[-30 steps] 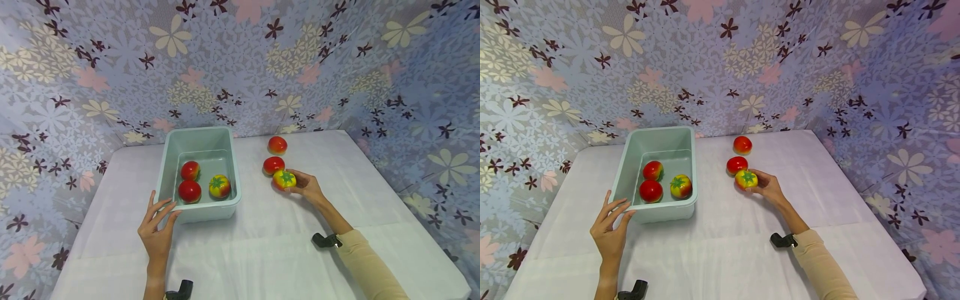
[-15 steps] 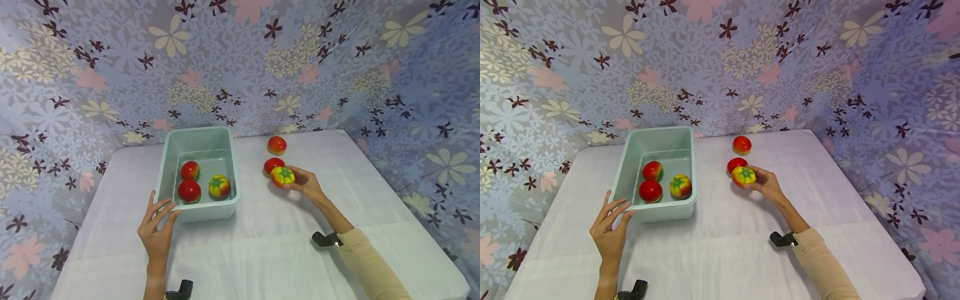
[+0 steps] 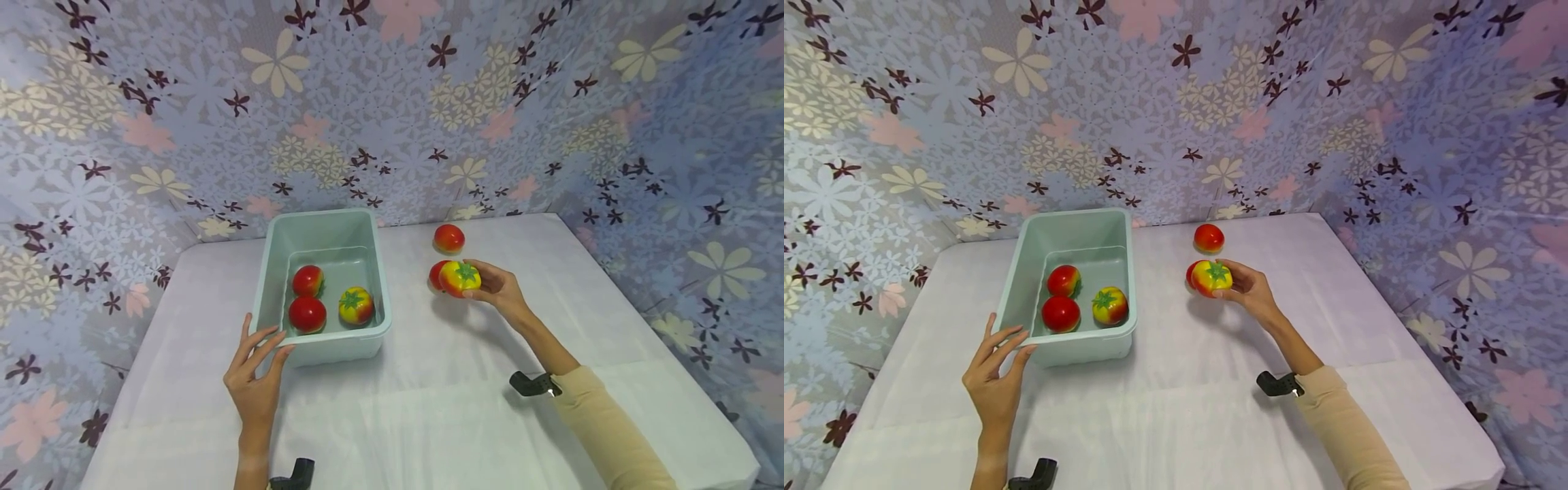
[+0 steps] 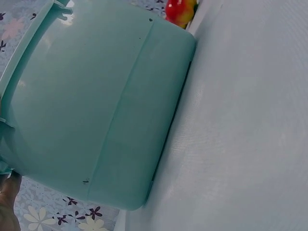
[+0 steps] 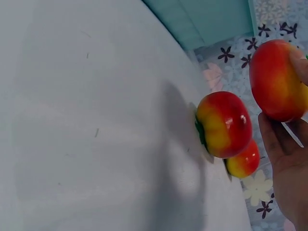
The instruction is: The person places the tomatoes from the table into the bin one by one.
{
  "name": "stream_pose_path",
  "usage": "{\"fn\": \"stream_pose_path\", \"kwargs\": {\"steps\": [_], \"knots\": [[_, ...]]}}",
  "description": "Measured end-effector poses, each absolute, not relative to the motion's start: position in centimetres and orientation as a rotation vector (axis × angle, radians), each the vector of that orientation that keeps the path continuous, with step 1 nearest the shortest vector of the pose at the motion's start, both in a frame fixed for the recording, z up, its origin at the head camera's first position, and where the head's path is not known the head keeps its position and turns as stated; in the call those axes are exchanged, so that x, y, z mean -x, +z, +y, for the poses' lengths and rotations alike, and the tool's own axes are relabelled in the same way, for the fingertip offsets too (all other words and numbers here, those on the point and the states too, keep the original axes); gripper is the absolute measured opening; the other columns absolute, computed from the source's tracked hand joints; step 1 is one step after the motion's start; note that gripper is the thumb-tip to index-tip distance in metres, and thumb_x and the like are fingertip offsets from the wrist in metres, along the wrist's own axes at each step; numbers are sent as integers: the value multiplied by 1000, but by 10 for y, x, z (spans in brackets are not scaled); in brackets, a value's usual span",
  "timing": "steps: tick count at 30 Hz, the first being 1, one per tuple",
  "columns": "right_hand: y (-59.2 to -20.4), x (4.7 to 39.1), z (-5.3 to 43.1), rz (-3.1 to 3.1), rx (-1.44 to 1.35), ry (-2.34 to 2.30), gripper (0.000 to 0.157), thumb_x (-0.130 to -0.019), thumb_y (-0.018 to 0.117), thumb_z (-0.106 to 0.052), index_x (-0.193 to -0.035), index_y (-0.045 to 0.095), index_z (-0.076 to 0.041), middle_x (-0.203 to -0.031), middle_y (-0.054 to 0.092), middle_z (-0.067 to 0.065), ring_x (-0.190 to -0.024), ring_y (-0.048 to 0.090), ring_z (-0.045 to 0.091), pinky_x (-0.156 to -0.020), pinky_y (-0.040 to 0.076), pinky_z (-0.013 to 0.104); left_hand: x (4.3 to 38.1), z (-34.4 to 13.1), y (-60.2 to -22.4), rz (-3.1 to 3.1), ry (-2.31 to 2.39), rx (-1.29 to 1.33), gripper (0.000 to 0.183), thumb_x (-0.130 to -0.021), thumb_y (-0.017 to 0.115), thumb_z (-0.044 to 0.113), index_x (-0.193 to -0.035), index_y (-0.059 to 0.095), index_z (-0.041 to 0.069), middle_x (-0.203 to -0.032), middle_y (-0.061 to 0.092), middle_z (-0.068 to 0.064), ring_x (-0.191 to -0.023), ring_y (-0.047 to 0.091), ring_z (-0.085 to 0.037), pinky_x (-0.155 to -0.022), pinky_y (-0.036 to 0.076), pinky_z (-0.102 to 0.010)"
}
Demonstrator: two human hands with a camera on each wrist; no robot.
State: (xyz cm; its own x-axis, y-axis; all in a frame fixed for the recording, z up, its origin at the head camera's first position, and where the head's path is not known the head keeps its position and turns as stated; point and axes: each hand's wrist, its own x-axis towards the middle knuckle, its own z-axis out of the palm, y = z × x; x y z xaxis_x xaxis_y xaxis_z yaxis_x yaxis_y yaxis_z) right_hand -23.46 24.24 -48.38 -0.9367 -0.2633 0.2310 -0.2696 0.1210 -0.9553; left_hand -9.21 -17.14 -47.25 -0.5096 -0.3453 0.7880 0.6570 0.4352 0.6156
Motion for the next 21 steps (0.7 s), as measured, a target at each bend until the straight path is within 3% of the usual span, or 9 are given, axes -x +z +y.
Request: {"fn": "stream_pose_path", "kwargs": {"steps": [8, 14, 21], "knots": [[-472, 236, 242, -2317, -581, 1982, 58, -86, 71, 0, -139, 47, 5, -138, 59, 6, -115, 60, 5, -97, 50, 17, 97, -175, -480, -1684, -1265, 284, 29, -62, 82, -13, -90, 73, -11, -94, 68, -30, -129, 50, -46, -116, 35, -44], [-464, 238, 239, -2282, -582, 1981, 57, -86, 69, 1, -139, 48, 5, -131, 63, -5, -112, 61, 8, -95, 52, 17, 97, -174, -477, -1674, -1266, 294, 28, -62, 81, -14, -89, 73, -12, -93, 67, -31, -124, 50, -52, -117, 34, -47], [-457, 239, 235, -2243, -605, 2007, 55, -87, 68, 2, -139, 48, 5, -127, 64, -12, -111, 61, 8, -95, 52, 17, 93, -171, -472, -1683, -1264, 286, 28, -62, 80, -15, -89, 73, -13, -94, 67, -32, -130, 51, -41, -116, 35, -45]]}}
